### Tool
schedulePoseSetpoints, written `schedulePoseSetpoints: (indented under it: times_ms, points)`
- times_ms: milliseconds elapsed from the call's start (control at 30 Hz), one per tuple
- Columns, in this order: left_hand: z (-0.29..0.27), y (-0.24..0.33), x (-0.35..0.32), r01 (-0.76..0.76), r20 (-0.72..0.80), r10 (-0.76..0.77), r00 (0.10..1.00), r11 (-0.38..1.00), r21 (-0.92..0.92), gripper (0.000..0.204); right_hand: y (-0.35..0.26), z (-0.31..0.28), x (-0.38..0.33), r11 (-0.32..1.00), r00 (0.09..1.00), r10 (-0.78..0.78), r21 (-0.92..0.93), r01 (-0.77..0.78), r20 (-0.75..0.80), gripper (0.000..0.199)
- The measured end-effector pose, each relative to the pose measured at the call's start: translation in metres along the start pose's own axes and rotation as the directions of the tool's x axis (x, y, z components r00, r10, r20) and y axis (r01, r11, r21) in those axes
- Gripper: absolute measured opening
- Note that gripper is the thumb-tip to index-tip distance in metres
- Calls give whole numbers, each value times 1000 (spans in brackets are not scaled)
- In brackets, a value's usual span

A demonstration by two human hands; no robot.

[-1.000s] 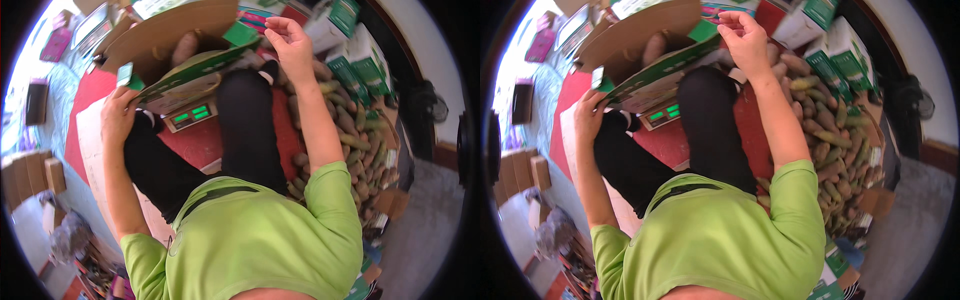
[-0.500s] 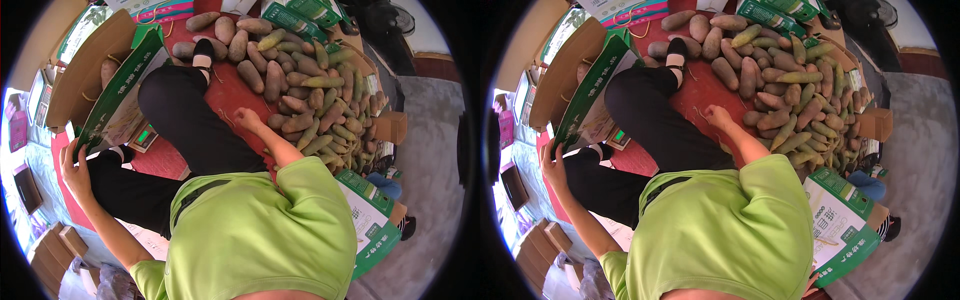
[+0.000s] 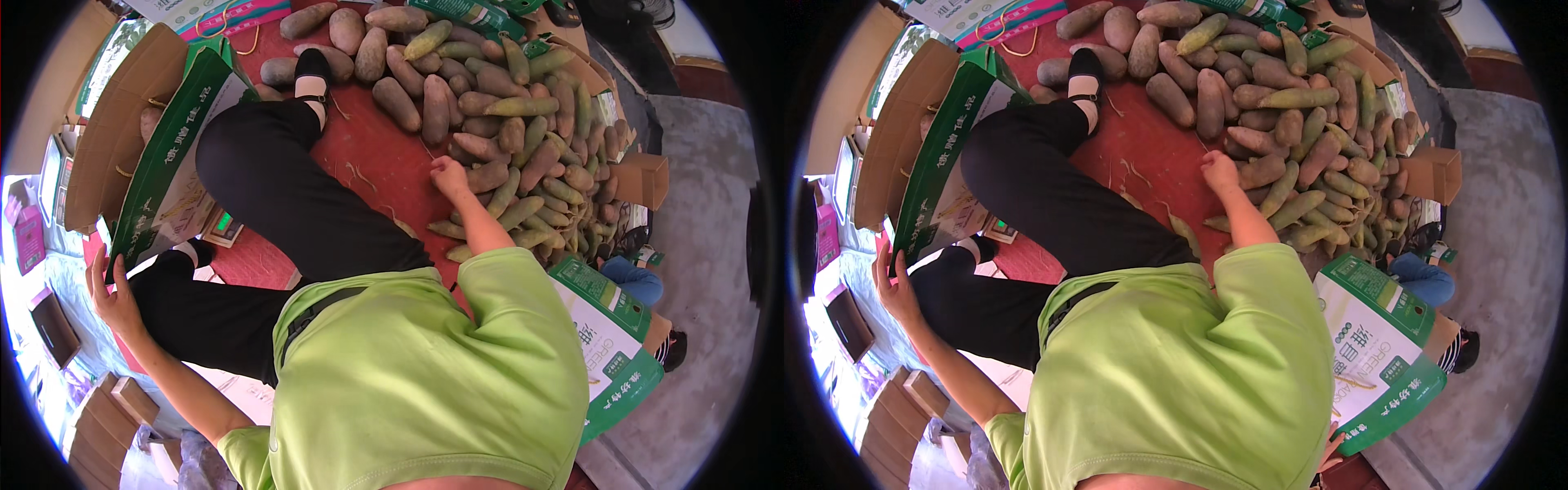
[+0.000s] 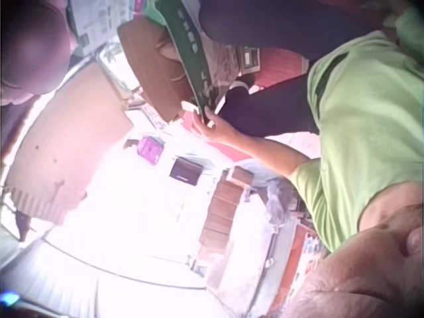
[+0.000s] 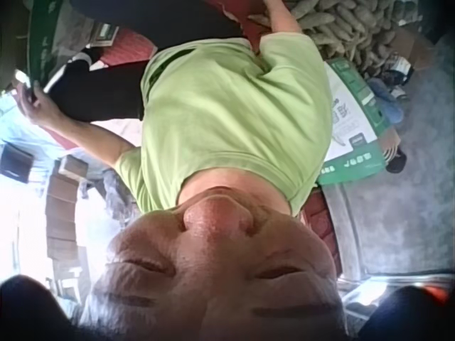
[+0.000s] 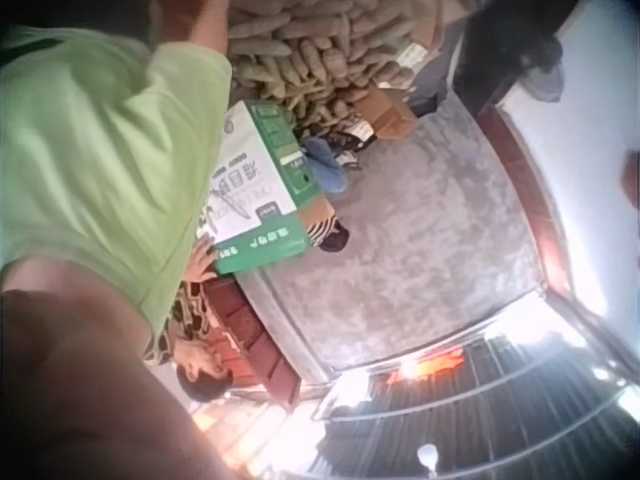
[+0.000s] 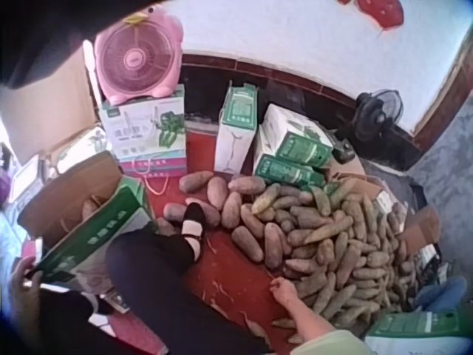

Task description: Packing sweet potatoes into boxes and weighing them on a digital scale.

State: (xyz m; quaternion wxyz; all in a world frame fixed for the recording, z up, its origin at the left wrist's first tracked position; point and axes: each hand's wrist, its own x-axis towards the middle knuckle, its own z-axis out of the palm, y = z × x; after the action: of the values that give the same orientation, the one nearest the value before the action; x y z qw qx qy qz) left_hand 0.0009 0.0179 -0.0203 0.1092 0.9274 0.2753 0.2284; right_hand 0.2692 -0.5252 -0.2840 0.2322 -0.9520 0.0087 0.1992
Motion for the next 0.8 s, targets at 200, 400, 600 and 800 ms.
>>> schedulePoseSetpoints:
  times_ms: [200,400,600,800]
  points:
    - [-5,0,1,-11,0,11,1000,1000,2,28,24,-54,-7,891,985,-136,-422,169,106,17]
    - [2,-1,0,19,-9,-19,1000,999,-30,26,60,-76,-34,280,763,-145,-713,643,630,24]
    - [-7,16,2,42,-26,-43,999,998,-49,24,76,-91,-52,67,697,-58,-694,717,715,24]
    - [-11,24,4,58,-30,-58,998,998,-8,24,97,-82,-40,-2,681,-90,-684,729,726,21]
